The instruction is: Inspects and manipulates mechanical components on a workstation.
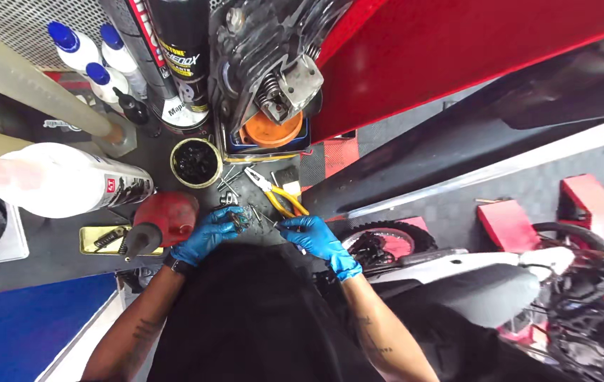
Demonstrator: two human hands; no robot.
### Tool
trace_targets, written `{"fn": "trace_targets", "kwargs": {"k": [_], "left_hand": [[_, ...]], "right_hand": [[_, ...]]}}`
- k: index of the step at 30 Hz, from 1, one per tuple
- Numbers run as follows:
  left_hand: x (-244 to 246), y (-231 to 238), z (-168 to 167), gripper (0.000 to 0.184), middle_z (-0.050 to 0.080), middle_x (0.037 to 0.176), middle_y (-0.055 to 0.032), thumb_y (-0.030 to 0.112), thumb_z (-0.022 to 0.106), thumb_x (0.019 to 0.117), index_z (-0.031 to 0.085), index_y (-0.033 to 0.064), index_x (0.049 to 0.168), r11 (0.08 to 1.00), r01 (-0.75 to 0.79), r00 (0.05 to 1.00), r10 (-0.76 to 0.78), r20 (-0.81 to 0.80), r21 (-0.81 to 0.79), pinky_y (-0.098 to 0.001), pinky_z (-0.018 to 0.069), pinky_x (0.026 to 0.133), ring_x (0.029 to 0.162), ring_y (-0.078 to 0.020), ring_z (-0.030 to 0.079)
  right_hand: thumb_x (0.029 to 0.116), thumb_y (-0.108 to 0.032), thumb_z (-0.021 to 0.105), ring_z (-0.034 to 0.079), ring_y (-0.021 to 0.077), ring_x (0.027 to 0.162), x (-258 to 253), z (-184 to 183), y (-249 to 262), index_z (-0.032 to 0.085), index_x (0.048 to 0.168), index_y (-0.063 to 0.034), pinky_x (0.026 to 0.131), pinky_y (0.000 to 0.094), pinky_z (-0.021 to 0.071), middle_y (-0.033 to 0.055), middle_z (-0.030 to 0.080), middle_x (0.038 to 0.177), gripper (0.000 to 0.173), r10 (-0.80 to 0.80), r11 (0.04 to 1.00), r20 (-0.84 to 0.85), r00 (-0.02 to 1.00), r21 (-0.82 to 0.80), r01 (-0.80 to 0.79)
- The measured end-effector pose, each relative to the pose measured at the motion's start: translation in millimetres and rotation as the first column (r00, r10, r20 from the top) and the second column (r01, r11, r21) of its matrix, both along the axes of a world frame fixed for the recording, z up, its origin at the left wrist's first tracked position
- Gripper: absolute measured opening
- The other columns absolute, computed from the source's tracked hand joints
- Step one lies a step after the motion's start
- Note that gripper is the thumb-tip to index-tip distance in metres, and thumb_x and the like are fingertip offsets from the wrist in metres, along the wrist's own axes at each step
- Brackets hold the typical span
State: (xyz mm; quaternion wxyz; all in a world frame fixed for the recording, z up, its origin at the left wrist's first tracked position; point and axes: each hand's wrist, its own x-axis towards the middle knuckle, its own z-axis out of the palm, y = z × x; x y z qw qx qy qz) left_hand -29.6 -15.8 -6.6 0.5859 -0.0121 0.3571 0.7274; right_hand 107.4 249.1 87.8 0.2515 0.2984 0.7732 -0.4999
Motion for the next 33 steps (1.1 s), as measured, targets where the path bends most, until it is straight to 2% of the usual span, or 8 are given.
{"fn": "trace_targets", "kwargs": {"k": [4,8,13,18,22,25,33], "left_hand": [[-0.3,-0.2,0.0,0.045,0.067,0.127,-0.0122,0.004,0.051,0.0968,0.052,0.0036,0.142,1.0,-0.012,1.0,0.012,0.016,-0.007,-0.0353,0.06,0.089,0.107,-0.0216,0.069],[-1.0,1.7,6.1,0.046,0.068,0.125,-0.0128,-0.001,0.049,0.0973,0.052,0.0028,0.143,0.998,0.009,1.0,-0.01,-0.008,-0.062,-0.0367,0.0599,0.089,0.105,-0.0218,0.07],[0.1,7.1,8.2,0.056,0.067,0.126,-0.0128,-0.004,0.054,0.0937,0.047,0.0038,0.149,0.994,0.071,0.996,-0.075,-0.044,-0.079,-0.0366,0.0599,0.088,0.102,-0.0213,0.07],[-0.4,16.9,5.6,0.07,0.057,0.142,-0.0148,-0.003,0.055,0.0938,0.036,0.0122,0.159,0.987,0.137,0.986,-0.144,-0.085,-0.083,-0.0391,0.0595,0.088,0.106,-0.0232,0.068],[-2.0,25.0,6.0,0.072,0.052,0.148,-0.0149,-0.003,0.053,0.094,0.033,0.0158,0.161,0.979,0.182,0.977,-0.19,-0.094,-0.087,-0.0433,0.0591,0.089,0.113,-0.0264,0.066],[-2.0,29.5,3.6,0.071,0.055,0.144,-0.017,-0.004,0.053,0.0952,0.033,0.0146,0.161,0.978,0.196,0.976,-0.201,-0.08,-0.069,-0.0445,0.0594,0.089,0.113,-0.0282,0.067],[-0.5,32.8,1.3,0.07,0.056,0.143,-0.0171,-0.004,0.055,0.095,0.035,0.0135,0.16,0.972,0.206,0.975,-0.213,-0.058,-0.112,-0.043,0.0596,0.088,0.111,-0.0268,0.067]], "right_hand": [[0.0903,-0.024,0.075,0.064,0.0061,0.065,0.6,-2.3,-0.6,0.08,0.107,-0.0143,0.062,0.0292,0.0561,-0.0009,0.075,0.088,0.02,-0.036,0.999,0.015,0.999,-0.025,0.036],[0.0904,-0.025,0.075,0.067,0.0066,0.073,0.2,-3.4,-0.2,0.081,0.106,-0.0154,0.07,0.0317,0.0573,-0.0012,0.076,0.09,0.019,-0.012,1.0,0.016,1.0,0.006,0.012],[0.0907,-0.024,0.075,0.066,0.0063,0.068,0.7,-4.9,-0.4,0.08,0.105,-0.0138,0.066,0.0302,0.0571,-0.0011,0.075,0.088,0.019,-0.027,1.0,0.008,1.0,-0.009,0.027],[0.0907,-0.025,0.075,0.066,0.0068,0.066,0.0,-4.0,-0.7,0.081,0.105,-0.014,0.063,0.0299,0.0568,-0.0011,0.076,0.087,0.019,-0.034,0.999,0.029,0.999,-0.011,0.035],[0.0901,-0.024,0.075,0.066,0.0073,0.066,-0.3,-5.0,-0.8,0.08,0.105,-0.0135,0.063,0.0309,0.0573,-0.0003,0.075,0.088,0.019,-0.036,0.999,0.029,0.999,-0.013,0.036],[0.0892,-0.025,0.076,0.068,0.0076,0.072,-1.3,-4.7,-0.8,0.081,0.106,-0.0147,0.068,0.032,0.058,-0.0008,0.076,0.09,0.02,-0.035,0.999,0.035,0.999,-0.001,0.035],[0.091,-0.025,0.074,0.066,0.007,0.069,2.7,-3.4,2.1,0.081,0.105,-0.015,0.066,0.0321,0.0571,-0.0013,0.075,0.088,0.019,-0.014,1.0,0.007,1.0,0.005,0.014]]}}
